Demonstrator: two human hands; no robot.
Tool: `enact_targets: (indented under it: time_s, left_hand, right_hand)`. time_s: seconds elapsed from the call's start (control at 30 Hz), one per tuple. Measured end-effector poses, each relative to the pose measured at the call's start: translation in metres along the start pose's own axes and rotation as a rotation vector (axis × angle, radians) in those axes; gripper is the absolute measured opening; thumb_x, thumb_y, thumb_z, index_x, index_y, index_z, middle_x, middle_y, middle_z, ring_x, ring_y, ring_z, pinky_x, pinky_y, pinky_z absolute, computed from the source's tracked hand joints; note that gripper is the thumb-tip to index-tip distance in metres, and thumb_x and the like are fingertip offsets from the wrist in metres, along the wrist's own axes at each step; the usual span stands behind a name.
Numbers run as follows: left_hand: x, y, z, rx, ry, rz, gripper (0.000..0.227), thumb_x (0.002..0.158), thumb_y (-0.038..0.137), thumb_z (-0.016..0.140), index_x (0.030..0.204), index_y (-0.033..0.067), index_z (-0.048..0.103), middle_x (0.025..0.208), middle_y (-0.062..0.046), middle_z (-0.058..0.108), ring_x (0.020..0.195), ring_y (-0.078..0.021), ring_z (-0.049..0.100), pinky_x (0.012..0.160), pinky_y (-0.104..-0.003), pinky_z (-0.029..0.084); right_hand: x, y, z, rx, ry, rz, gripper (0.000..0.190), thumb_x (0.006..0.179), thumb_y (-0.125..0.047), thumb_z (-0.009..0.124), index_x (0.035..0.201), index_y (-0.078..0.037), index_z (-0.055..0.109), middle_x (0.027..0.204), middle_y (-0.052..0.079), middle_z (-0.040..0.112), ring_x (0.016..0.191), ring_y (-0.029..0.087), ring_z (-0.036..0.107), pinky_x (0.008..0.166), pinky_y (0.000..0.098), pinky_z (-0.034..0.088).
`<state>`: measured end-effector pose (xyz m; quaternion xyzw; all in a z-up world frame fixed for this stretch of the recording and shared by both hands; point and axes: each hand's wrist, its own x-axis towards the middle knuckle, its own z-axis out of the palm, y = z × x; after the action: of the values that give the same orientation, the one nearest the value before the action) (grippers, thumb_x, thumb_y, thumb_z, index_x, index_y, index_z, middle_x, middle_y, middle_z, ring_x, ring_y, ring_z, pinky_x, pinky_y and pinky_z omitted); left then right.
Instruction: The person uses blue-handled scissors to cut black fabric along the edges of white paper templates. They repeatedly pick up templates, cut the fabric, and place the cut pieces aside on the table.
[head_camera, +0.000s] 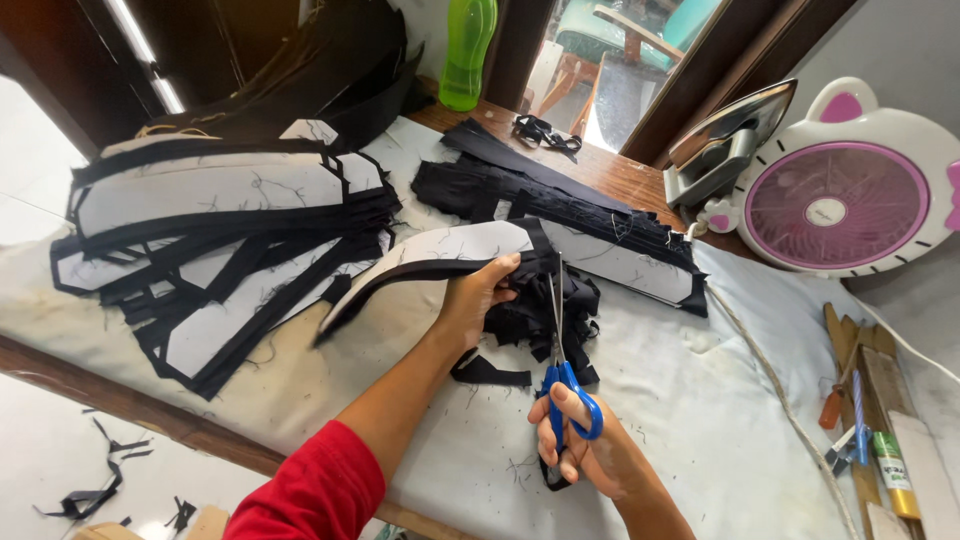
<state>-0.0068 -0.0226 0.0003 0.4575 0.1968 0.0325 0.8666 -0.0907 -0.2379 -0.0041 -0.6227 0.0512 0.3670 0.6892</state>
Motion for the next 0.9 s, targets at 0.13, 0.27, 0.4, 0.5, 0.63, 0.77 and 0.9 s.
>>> enact_targets:
  time_s: [0.13,0.27,0.4,0.5,0.63,0.77,0.9]
  left_hand:
    - [-0.013,0.006,0.008,0.187,0.013,-0.152,0.038,0.076,0.045,0.076,0.099,0.0157,0.079,0.089,0.006,0.060,0.078,-0.0126,0.066,0.106,-0.026,0.046]
    - [-0.015,-0.002,0.010,0.099,-0.070,-0.044,0.036,0.087,0.031,0.065,0.113,0.0065,0.073,0.116,-0.006,0.072,0.095,-0.0176,0.073,0.096,-0.028,0.057]
    - [-0.018,-0.006,0.009,0.075,-0.120,0.168,0.017,0.092,0.015,0.059,0.098,0.0020,0.068,0.096,-0.009,0.069,0.091,-0.0213,0.073,0.084,-0.033,0.068]
    - [-0.020,-0.002,0.009,0.066,-0.137,0.177,0.022,0.093,0.014,0.057,0.102,-0.0003,0.071,0.098,-0.012,0.075,0.090,-0.0229,0.076,0.084,-0.033,0.067]
    - [-0.021,0.000,0.009,0.071,-0.104,0.117,0.025,0.092,0.015,0.059,0.106,-0.0009,0.072,0.100,-0.011,0.075,0.090,-0.0221,0.076,0.087,-0.032,0.067]
    - [-0.019,-0.003,0.008,0.099,-0.087,0.115,0.023,0.093,0.017,0.061,0.101,-0.0005,0.073,0.096,-0.011,0.075,0.088,-0.0217,0.076,0.086,-0.031,0.067]
    - [-0.017,-0.004,0.007,0.118,-0.074,0.110,0.023,0.092,0.019,0.061,0.098,0.0005,0.073,0.093,-0.009,0.075,0.084,-0.0204,0.076,0.086,-0.031,0.067]
  right_hand:
    - [0.001,0.000,0.001,-0.029,0.039,0.019,0.052,0.096,-0.040,0.059,0.094,0.011,0.066,0.058,0.016,0.056,0.049,0.024,0.054,0.028,0.0266,0.035]
    - [0.001,0.000,0.002,-0.056,0.046,-0.009,0.052,0.095,-0.040,0.060,0.093,0.012,0.066,0.056,0.015,0.055,0.048,0.024,0.054,0.029,0.0258,0.033]
    - [-0.002,-0.002,0.004,-0.078,0.055,-0.032,0.053,0.095,-0.040,0.059,0.092,0.012,0.066,0.056,0.015,0.055,0.048,0.024,0.054,0.030,0.0254,0.032]
    - [0.000,-0.002,0.003,-0.082,0.047,-0.023,0.053,0.095,-0.040,0.061,0.090,0.013,0.066,0.055,0.015,0.056,0.045,0.023,0.053,0.028,0.0254,0.032]
    - [0.000,-0.002,0.003,-0.052,0.038,-0.022,0.051,0.096,-0.038,0.062,0.088,0.012,0.065,0.054,0.014,0.056,0.043,0.022,0.053,0.028,0.0252,0.033]
    - [0.000,-0.004,0.004,-0.088,0.067,-0.014,0.051,0.092,-0.040,0.065,0.085,0.010,0.064,0.053,0.013,0.052,0.041,0.022,0.051,0.028,0.0249,0.029]
    - [-0.002,-0.007,0.006,-0.103,0.080,-0.010,0.049,0.092,-0.040,0.066,0.081,0.008,0.064,0.050,0.013,0.053,0.037,0.021,0.049,0.028,0.0244,0.028]
